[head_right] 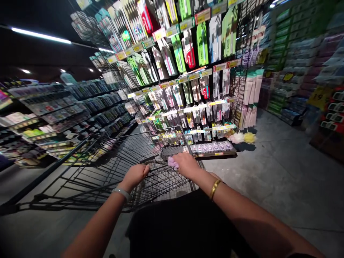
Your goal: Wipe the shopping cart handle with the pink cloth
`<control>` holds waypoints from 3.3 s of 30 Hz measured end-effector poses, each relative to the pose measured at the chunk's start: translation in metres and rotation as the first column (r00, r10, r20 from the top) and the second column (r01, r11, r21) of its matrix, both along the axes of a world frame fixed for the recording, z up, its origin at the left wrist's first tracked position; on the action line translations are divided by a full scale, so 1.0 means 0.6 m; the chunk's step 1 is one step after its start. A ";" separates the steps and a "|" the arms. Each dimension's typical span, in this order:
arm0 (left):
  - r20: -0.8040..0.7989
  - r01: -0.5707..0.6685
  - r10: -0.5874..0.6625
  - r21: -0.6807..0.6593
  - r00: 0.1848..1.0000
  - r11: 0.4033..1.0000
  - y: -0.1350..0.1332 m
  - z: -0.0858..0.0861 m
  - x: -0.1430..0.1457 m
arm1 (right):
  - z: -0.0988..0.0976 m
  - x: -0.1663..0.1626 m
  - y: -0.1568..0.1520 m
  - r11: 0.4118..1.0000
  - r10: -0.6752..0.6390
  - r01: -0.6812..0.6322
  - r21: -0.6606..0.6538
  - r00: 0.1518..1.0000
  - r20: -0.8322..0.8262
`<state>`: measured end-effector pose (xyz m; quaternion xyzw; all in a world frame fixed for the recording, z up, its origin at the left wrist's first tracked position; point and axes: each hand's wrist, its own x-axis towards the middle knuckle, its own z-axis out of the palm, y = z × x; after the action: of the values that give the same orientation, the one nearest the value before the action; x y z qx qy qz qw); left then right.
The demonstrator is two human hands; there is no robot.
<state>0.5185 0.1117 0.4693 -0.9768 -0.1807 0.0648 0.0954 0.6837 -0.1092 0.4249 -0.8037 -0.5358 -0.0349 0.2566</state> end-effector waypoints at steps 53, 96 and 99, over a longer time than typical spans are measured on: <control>0.561 0.083 0.077 -0.254 0.824 0.964 -0.241 -0.094 -0.112 | -0.061 -0.038 -0.043 0.879 0.415 -0.390 0.274 0.909 -0.036; 0.482 0.135 0.052 -0.346 0.875 0.928 -0.241 -0.058 -0.141 | 0.039 -0.025 0.074 0.891 0.146 -0.111 -0.440 0.988 0.047; 0.488 0.112 0.092 -0.372 0.868 0.922 -0.204 -0.032 -0.142 | 0.052 -0.027 0.085 0.794 0.309 -0.266 -0.547 0.951 -0.013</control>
<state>0.4331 -0.0110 0.4502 -0.9604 -0.1775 -0.1546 -0.1492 0.6675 -0.0581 0.4562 -0.7504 -0.6488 0.1265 0.0002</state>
